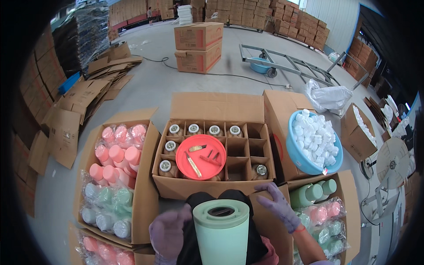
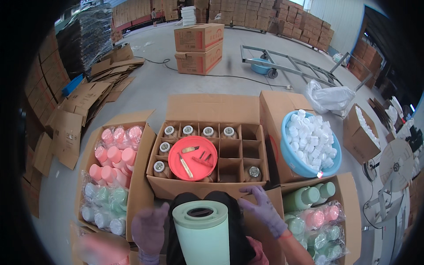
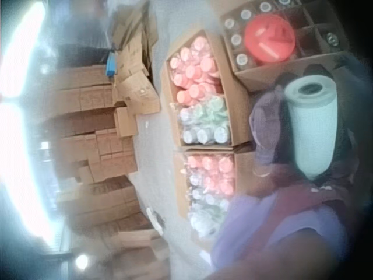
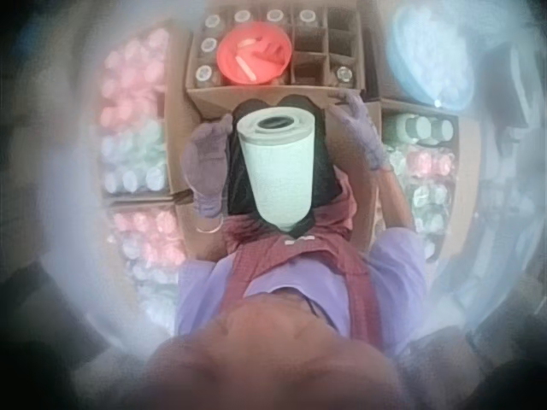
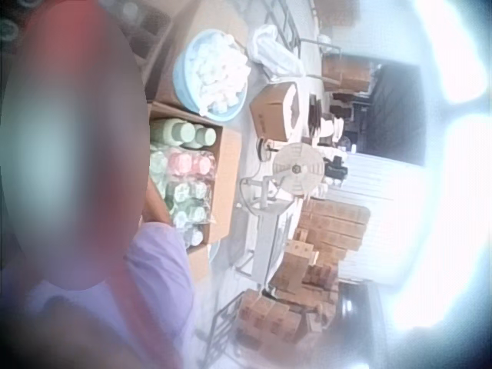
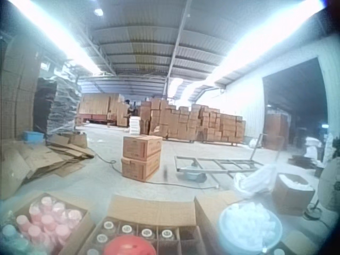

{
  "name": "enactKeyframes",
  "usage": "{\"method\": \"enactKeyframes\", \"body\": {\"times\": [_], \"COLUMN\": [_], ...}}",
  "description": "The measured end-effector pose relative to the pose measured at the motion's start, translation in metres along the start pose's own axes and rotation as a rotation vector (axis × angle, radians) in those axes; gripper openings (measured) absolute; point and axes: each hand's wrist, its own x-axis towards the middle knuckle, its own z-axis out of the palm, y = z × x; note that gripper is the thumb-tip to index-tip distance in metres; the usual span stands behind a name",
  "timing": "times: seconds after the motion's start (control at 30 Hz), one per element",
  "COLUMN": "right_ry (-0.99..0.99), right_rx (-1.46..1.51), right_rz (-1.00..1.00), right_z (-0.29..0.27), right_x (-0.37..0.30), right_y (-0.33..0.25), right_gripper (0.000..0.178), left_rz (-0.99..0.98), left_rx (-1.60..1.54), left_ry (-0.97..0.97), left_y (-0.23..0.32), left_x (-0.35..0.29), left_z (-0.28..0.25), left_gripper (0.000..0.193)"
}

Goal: The person assembles thermos bottles by inserting inner liners, screwing on lids, and wrapping each unit in plastic. They handle pink and green bottles, repeatedly pick liners and lids from nearby boxes, and place the finished wrapped bottles into a cardboard box.

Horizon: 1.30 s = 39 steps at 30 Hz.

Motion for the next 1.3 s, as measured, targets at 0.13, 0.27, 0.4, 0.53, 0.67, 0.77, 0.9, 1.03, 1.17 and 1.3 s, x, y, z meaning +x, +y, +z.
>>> {"method": "enactKeyframes", "body": {"times": [0.13,0.27,0.4,0.53,0.67,0.77,0.9,1.03,1.17,1.3], "right_ry": [-0.328,-0.081,-0.341,-0.019,0.361,0.117,-0.273,0.11,-0.251,-0.234], "right_rx": [0.13,0.011,0.212,0.667,-0.292,-0.463,-0.12,-0.315,-0.425,-0.619], "right_rz": [-0.498,-0.123,-0.561,0.055,-0.682,-0.707,-0.357,-0.879,-0.95,-0.598], "right_z": [0.021,-0.005,0.044,0.065,0.06,0.079,0.05,0.058,0.103,0.081], "right_x": [-0.005,0.001,0.017,0.095,0.116,0.127,0.197,0.243,0.234,0.292], "right_y": [-0.063,-0.022,-0.059,-0.011,-0.063,-0.05,-0.019,-0.027,-0.029,0.037], "right_gripper": [0.041,0.049,0.033,0.049,0.051,0.048,0.044,0.059,0.068,0.032], "left_rz": [-0.336,-0.152,-0.249,-0.576,-0.287,-0.178,-0.102,0.013,0.045,0.07], "left_rx": [0.919,0.14,0.541,0.408,0.45,0.515,0.509,0.476,0.699,0.889], "left_ry": [0.023,0.158,-0.011,0.094,0.37,0.46,0.591,0.696,0.75,0.897], "left_y": [-0.008,0.012,-0.033,-0.039,-0.07,-0.087,-0.106,-0.107,-0.107,-0.099], "left_x": [0.028,0.008,0.046,0.105,0.132,0.148,0.153,0.168,0.173,0.178], "left_z": [0.042,-0.003,0.001,0.001,-0.008,-0.016,-0.036,-0.048,-0.065,-0.073], "left_gripper": [0.05,0.058,0.066,0.044,0.028,0.024,0.025,0.024,0.031,0.025]}}
